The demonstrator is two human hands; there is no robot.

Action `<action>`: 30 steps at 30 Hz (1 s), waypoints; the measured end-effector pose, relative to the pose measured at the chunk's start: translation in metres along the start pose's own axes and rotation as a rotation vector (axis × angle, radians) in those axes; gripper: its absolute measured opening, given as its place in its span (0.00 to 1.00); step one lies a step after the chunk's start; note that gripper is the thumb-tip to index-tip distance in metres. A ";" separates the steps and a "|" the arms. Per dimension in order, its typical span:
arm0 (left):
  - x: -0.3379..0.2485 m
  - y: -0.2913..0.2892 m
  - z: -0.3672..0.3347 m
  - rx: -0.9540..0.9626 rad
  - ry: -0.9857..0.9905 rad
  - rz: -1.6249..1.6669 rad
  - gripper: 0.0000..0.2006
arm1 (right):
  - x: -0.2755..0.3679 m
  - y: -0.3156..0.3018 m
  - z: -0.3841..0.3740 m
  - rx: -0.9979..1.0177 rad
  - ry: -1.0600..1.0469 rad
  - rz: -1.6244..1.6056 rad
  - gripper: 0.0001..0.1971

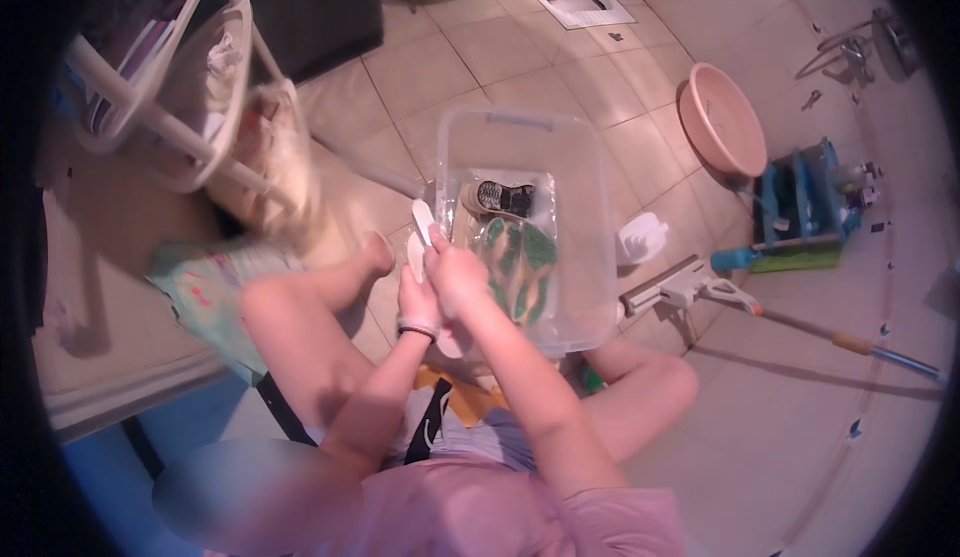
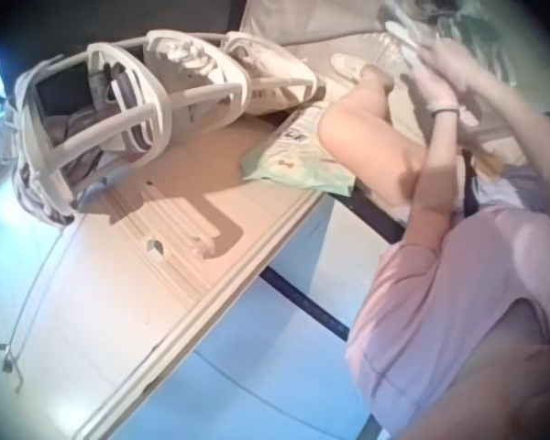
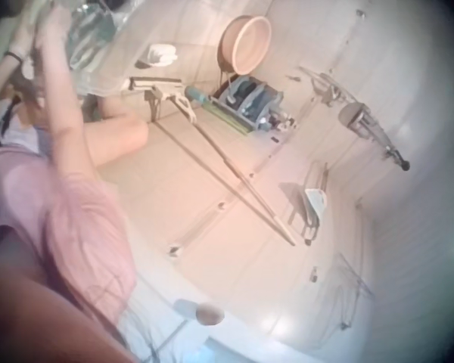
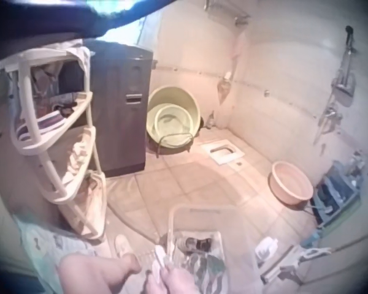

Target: The person sits on the floor and scrubs a white sneaker and a pink insole using a brush and soapy water in a clear plastic tub. The person scrubs the sole, sides, and interior of the shoe, then scrubs the insole, and finally rinses the shoe in the water.

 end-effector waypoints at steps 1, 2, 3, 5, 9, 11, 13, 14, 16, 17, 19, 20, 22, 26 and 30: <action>-0.006 -0.006 0.003 -0.002 -0.038 -0.110 0.14 | -0.002 -0.002 0.005 -0.014 0.008 -0.023 0.20; -0.010 -0.012 0.006 -0.003 -0.073 -0.221 0.14 | -0.009 -0.001 0.019 0.002 0.013 -0.033 0.20; -0.013 -0.020 0.008 -0.040 -0.069 -0.180 0.14 | -0.019 0.001 0.041 0.013 0.011 -0.036 0.20; -0.003 -0.022 0.005 -0.096 -0.015 -0.151 0.13 | -0.037 0.014 0.075 0.009 0.011 -0.034 0.20; -0.017 -0.017 0.013 -0.014 0.006 -0.150 0.13 | -0.032 0.010 0.050 -0.057 0.014 -0.069 0.18; -0.020 -0.009 0.011 0.006 0.025 -0.186 0.15 | -0.023 0.003 0.014 -0.071 0.007 -0.063 0.18; 0.059 0.029 -0.028 0.281 -0.260 1.134 0.15 | 0.005 0.006 -0.007 -0.021 -0.021 -0.036 0.18; 0.045 0.041 -0.016 0.281 -0.380 1.228 0.15 | -0.010 0.008 -0.004 -0.027 0.005 -0.043 0.18; 0.022 0.016 -0.006 0.191 -0.161 0.668 0.14 | -0.024 0.011 0.028 -0.010 0.007 -0.061 0.19; 0.014 -0.004 -0.003 0.000 0.036 -0.016 0.14 | -0.031 0.013 0.051 0.016 0.000 -0.074 0.20; -0.006 -0.015 0.001 -0.017 0.057 -0.136 0.14 | -0.036 0.019 0.071 0.019 -0.003 -0.090 0.21; -0.006 -0.019 -0.001 -0.032 0.073 -0.120 0.13 | -0.033 0.020 0.072 0.006 -0.008 -0.094 0.21; 0.019 -0.007 -0.003 0.088 -0.107 0.400 0.13 | -0.030 0.020 0.064 -0.037 -0.014 -0.091 0.21; 0.022 0.025 -0.008 0.225 -0.279 0.933 0.12 | -0.011 0.002 -0.001 -0.107 -0.021 -0.037 0.20; -0.005 -0.002 0.002 0.037 0.044 0.054 0.12 | -0.030 0.011 0.041 -0.095 -0.011 -0.121 0.19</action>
Point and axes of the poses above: each hand's wrist, its own z-axis away from the middle knuckle, its own y-axis out of the palm, x = y × z, the point moved 6 cm from there along -z, towards the middle knuckle, and after that the axes turned 14 degrees about -z, right-handed, at the moved point
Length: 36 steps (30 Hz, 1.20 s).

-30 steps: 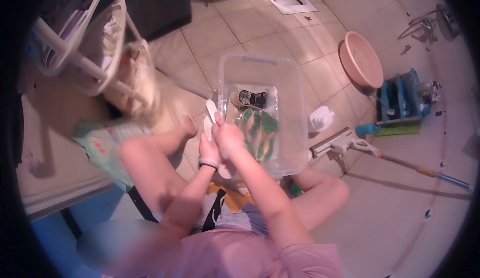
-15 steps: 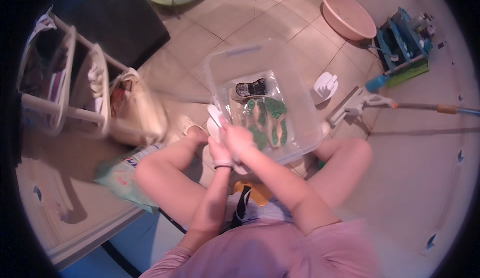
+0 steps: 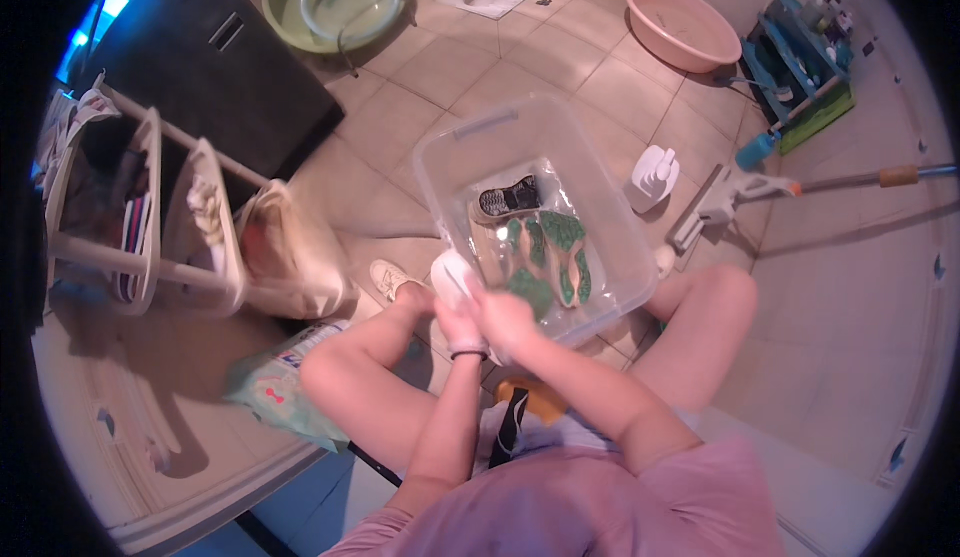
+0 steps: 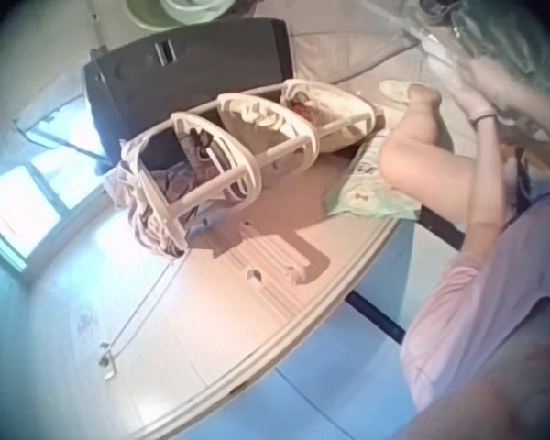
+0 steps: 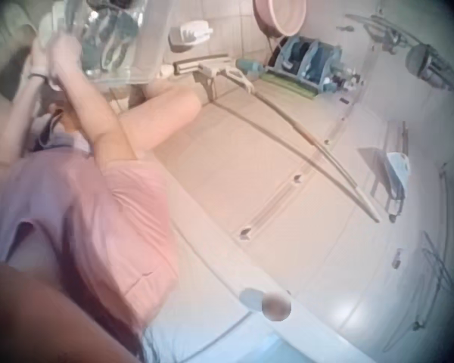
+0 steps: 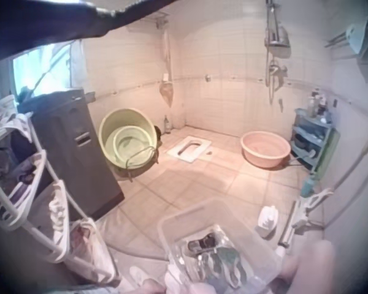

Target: The person sits on the floor and scrubs a white sneaker and a pink insole using a brush and soapy water in a clear plastic tub. The person scrubs the sole, sides, and interior of the shoe, then scrubs the insole, and finally rinses the shoe in the water.

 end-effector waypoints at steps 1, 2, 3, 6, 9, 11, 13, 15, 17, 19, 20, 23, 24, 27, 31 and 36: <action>-0.013 -0.013 0.003 -0.050 -0.009 -0.155 0.12 | -0.005 0.000 0.019 0.058 0.050 -0.013 0.20; -0.013 -0.021 -0.001 -0.075 0.013 -0.142 0.12 | -0.007 0.004 0.038 0.122 0.092 -0.028 0.20; -0.006 -0.021 0.002 -0.074 0.031 -0.137 0.12 | -0.005 0.006 0.051 0.094 0.026 0.016 0.22; 0.000 -0.014 0.005 -0.047 0.051 -0.255 0.13 | -0.014 0.006 0.014 0.070 0.157 -0.096 0.21; -0.014 -0.006 0.002 -0.014 -0.012 -0.336 0.14 | 0.004 -0.002 -0.038 0.009 0.129 -0.116 0.21; -0.009 -0.005 0.003 -0.036 0.026 -0.271 0.13 | 0.007 -0.006 -0.038 -0.003 0.126 -0.129 0.21; -0.006 -0.014 0.004 -0.075 0.039 -0.203 0.13 | 0.007 -0.003 -0.004 0.006 0.104 -0.157 0.21; -0.010 -0.016 0.003 -0.098 0.064 -0.122 0.12 | -0.005 -0.004 0.037 0.060 0.071 -0.066 0.20; -0.010 -0.015 0.003 -0.097 0.084 -0.025 0.11 | -0.020 0.003 0.055 0.031 0.055 -0.053 0.20; -0.002 -0.016 0.001 -0.072 0.065 -0.064 0.10 | -0.014 0.003 0.048 0.034 0.086 -0.045 0.19; 0.003 -0.016 0.003 -0.054 0.043 -0.026 0.10 | -0.009 0.006 0.030 0.026 0.084 -0.060 0.19; -0.008 0.011 0.001 0.098 -0.101 0.416 0.10 | 0.000 -0.003 -0.023 -0.043 0.086 -0.064 0.20; -0.004 0.013 0.003 0.129 -0.271 0.745 0.11 | 0.005 0.001 -0.031 -0.029 0.100 -0.050 0.20; -0.006 -0.005 0.004 -0.014 -0.036 0.159 0.11 | 0.002 0.002 -0.004 0.033 0.136 -0.090 0.20; -0.009 -0.015 0.004 -0.122 0.082 -0.086 0.11 | -0.022 0.004 0.061 0.082 0.086 -0.047 0.20; -0.013 -0.008 0.005 -0.049 -0.006 -0.176 0.11 | -0.003 -0.004 0.003 0.013 0.124 -0.095 0.21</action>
Point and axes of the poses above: each hand's wrist, its own z-axis away from the middle knuckle, its own y-axis out of the palm, x = y × z, the point moved 6 cm from there along -z, towards the middle knuckle, and after that the axes turned 14 degrees about -z, right-handed, at the moved point
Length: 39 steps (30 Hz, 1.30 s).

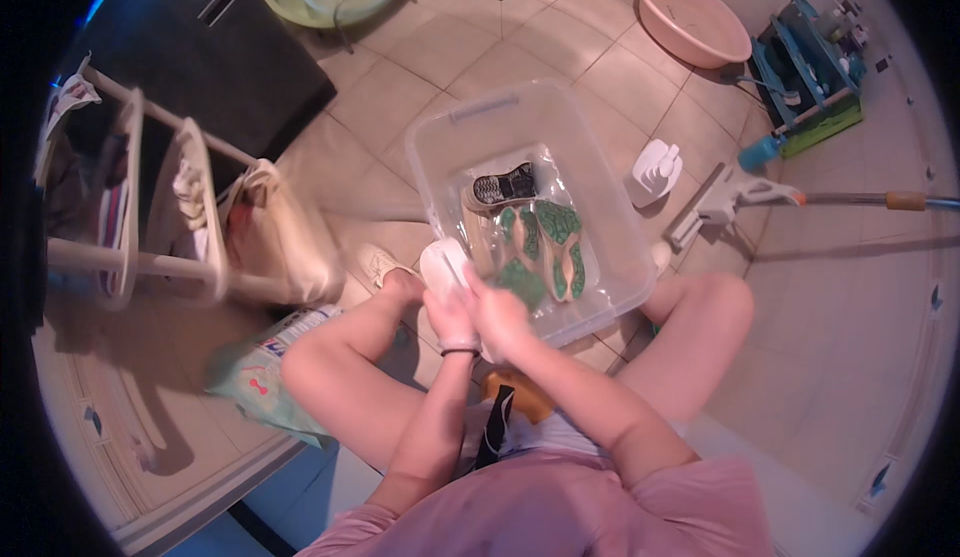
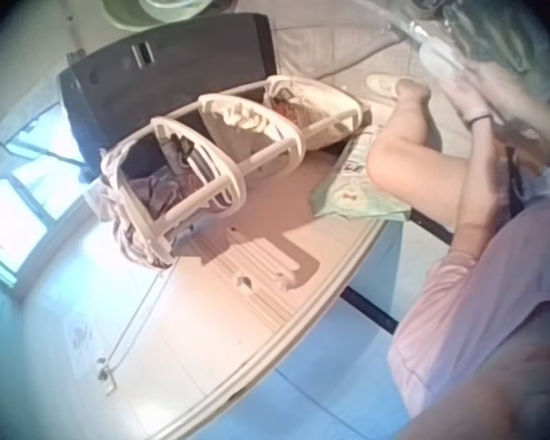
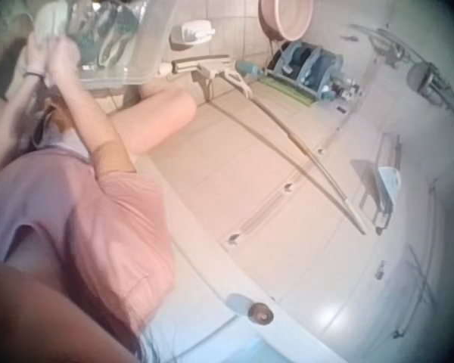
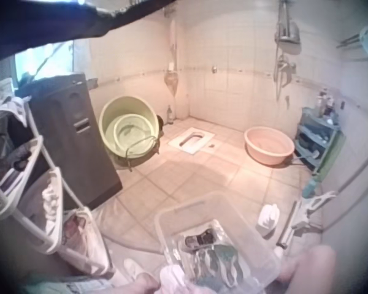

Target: The person sits on the floor and scrubs a white sneaker and a pink insole using a brush and soapy water in a clear plastic tub. The person scrubs the sole, sides, and interior of the shoe, then scrubs the insole, and finally rinses the shoe in the water.

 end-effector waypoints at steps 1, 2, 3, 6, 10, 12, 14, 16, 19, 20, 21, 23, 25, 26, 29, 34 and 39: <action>0.002 0.004 -0.002 0.004 0.002 -0.014 0.11 | 0.007 -0.002 -0.015 -0.020 -0.014 0.010 0.21; 0.002 0.007 -0.003 0.010 0.003 -0.029 0.11 | 0.011 -0.003 -0.028 -0.039 -0.026 0.020 0.20; -0.003 0.007 -0.002 0.015 0.026 0.004 0.12 | 0.012 -0.003 -0.033 -0.052 -0.033 0.030 0.19; -0.001 -0.004 -0.001 -0.023 0.047 0.058 0.11 | -0.008 0.003 0.011 0.024 -0.009 -0.066 0.20; 0.005 -0.007 0.003 -0.072 0.052 0.051 0.10 | -0.030 0.004 0.066 0.030 -0.058 0.051 0.20; 0.003 -0.005 0.002 -0.046 0.058 0.062 0.10 | -0.022 0.003 0.039 -0.009 -0.067 -0.042 0.20; -0.002 0.000 0.003 -0.039 0.078 0.017 0.11 | -0.015 -0.003 -0.005 -0.040 0.031 -0.032 0.21; -0.012 0.003 0.004 -0.036 0.094 -0.037 0.12 | -0.014 -0.011 -0.039 -0.134 0.024 0.010 0.20; 0.003 -0.002 0.000 -0.108 0.118 -0.080 0.13 | -0.006 -0.010 -0.007 -0.027 -0.011 0.003 0.20; 0.005 -0.001 0.000 -0.089 0.094 -0.051 0.13 | -0.014 -0.006 0.012 -0.011 -0.044 0.062 0.20; 0.006 0.000 0.000 -0.061 0.070 -0.022 0.14 | -0.027 -0.002 0.038 0.001 -0.070 0.122 0.20; 0.015 -0.003 -0.002 -0.043 0.046 0.018 0.14 | -0.027 0.002 0.050 0.048 -0.099 0.167 0.20; 0.016 -0.002 -0.006 -0.003 0.042 0.074 0.13 | -0.013 -0.002 0.039 0.084 -0.074 0.146 0.20; 0.014 -0.001 -0.005 0.033 0.028 0.059 0.12 | -0.005 -0.001 0.023 0.071 -0.090 0.153 0.20; -0.002 0.006 -0.007 0.077 0.041 0.038 0.12 | 0.016 -0.007 -0.030 0.005 -0.155 0.189 0.20; 0.011 -0.001 -0.009 0.046 0.046 0.118 0.10 | 0.009 -0.004 0.014 0.130 -0.106 0.215 0.21; 0.015 0.002 -0.005 0.119 -0.007 0.065 0.07 | -0.002 0.010 0.034 0.125 -0.151 0.366 0.22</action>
Point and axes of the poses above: each hand's wrist, its own z-axis away from the middle knuckle, its own y-axis out of the palm, x = y × z, the point moved 6 cm from there along -z, towards the middle knuckle, and after that the axes turned 14 degrees about -z, right-handed, at the moved point
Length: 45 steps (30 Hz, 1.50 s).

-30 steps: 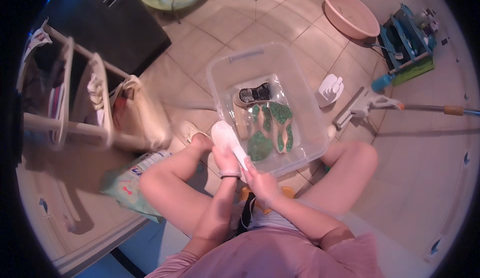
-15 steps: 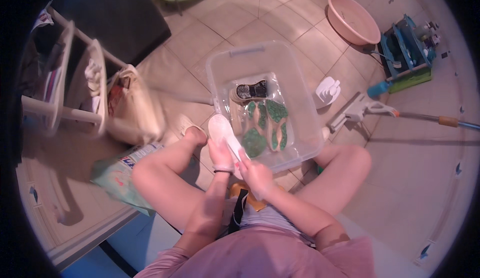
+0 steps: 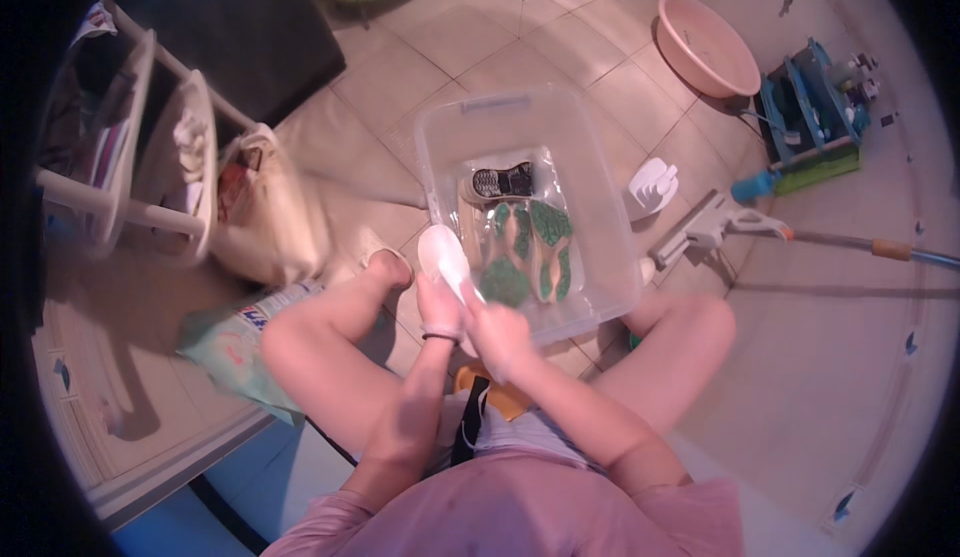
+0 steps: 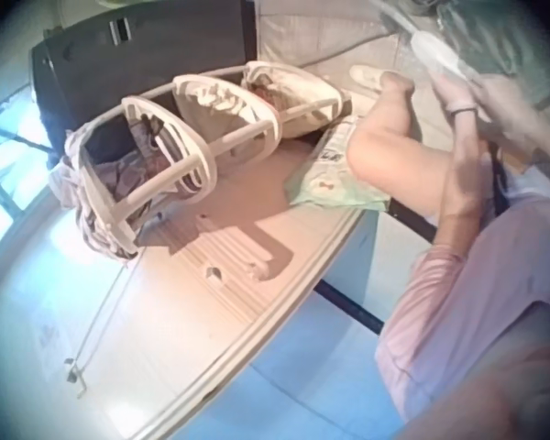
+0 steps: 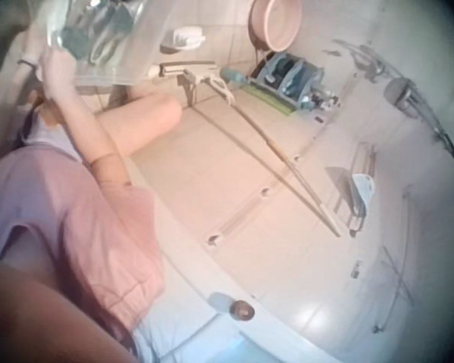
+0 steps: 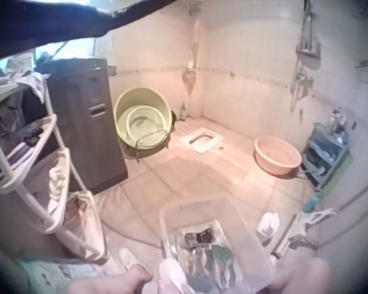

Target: The person sits on the floor and scrubs a white sneaker and a pink insole using a brush and soapy water in a clear plastic tub. The person scrubs the sole, sides, and interior of the shoe, then scrubs the insole, and finally rinses the shoe in the water.

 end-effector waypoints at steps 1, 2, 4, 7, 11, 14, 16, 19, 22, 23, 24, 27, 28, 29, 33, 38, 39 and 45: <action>0.014 0.010 -0.008 0.055 -0.030 0.212 0.06 | 0.009 -0.006 -0.019 -0.030 -0.025 -0.019 0.22; 0.028 0.024 -0.017 0.113 -0.071 0.429 0.05 | 0.015 -0.012 -0.042 -0.074 -0.032 -0.014 0.21; -0.002 0.038 -0.009 0.140 -0.096 0.400 0.04 | 0.008 -0.023 -0.078 -0.162 -0.015 0.003 0.20; 0.048 0.029 -0.024 0.058 -0.132 0.514 0.07 | 0.021 -0.012 -0.053 -0.184 -0.076 -0.021 0.21; 0.013 0.004 -0.010 -0.095 -0.027 -0.012 0.11 | -0.003 0.002 0.015 0.038 0.069 0.037 0.23; 0.002 -0.002 0.000 -0.009 -0.028 -0.139 0.10 | 0.005 -0.004 -0.013 0.015 0.055 -0.034 0.22; -0.017 0.009 0.001 -0.022 0.025 -0.144 0.10 | -0.001 -0.020 -0.062 -0.150 0.034 -0.010 0.21; -0.018 0.006 0.000 -0.043 0.007 -0.181 0.10 | -0.002 -0.025 -0.073 -0.200 -0.003 -0.036 0.21; -0.003 0.003 -0.005 -0.065 -0.042 -0.167 0.10 | -0.001 -0.010 -0.024 -0.045 0.003 -0.014 0.22; -0.004 0.002 -0.003 -0.064 -0.051 -0.159 0.09 | -0.002 -0.008 -0.007 0.019 0.024 0.010 0.22; -0.004 -0.001 0.000 -0.065 -0.063 -0.161 0.09 | -0.002 -0.006 -0.003 0.027 0.024 0.009 0.22; -0.011 -0.008 0.004 -0.086 0.003 -0.131 0.08 | 0.004 0.002 -0.008 0.019 0.031 -0.027 0.22; -0.005 -0.003 0.000 -0.046 0.016 -0.099 0.09 | 0.005 -0.004 -0.034 -0.018 0.035 -0.063 0.22; -0.014 0.005 0.002 -0.021 0.014 -0.019 0.09 | 0.001 -0.013 -0.056 -0.066 0.048 -0.090 0.21; -0.007 0.021 -0.003 0.116 -0.198 0.793 0.10 | 0.002 -0.019 -0.075 -0.107 0.081 -0.120 0.21; 0.012 0.002 -0.010 -0.088 0.043 -0.034 0.09 | -0.020 0.008 0.014 -0.031 0.012 -0.080 0.21; 0.023 0.002 -0.009 -0.082 0.023 -0.033 0.09 | -0.016 0.009 0.012 -0.048 0.017 -0.089 0.21; -0.018 0.009 -0.002 -0.044 0.095 -0.112 0.10 | -0.008 -0.028 -0.074 -0.230 0.099 -0.120 0.20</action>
Point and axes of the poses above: each hand's wrist, its own z-axis away from the middle knuckle, its own y-axis out of the palm, x = y × z, the point moved 6 cm from there along -z, towards the middle knuckle, and after that the axes turned 14 degrees about -z, right-handed, at the moved point
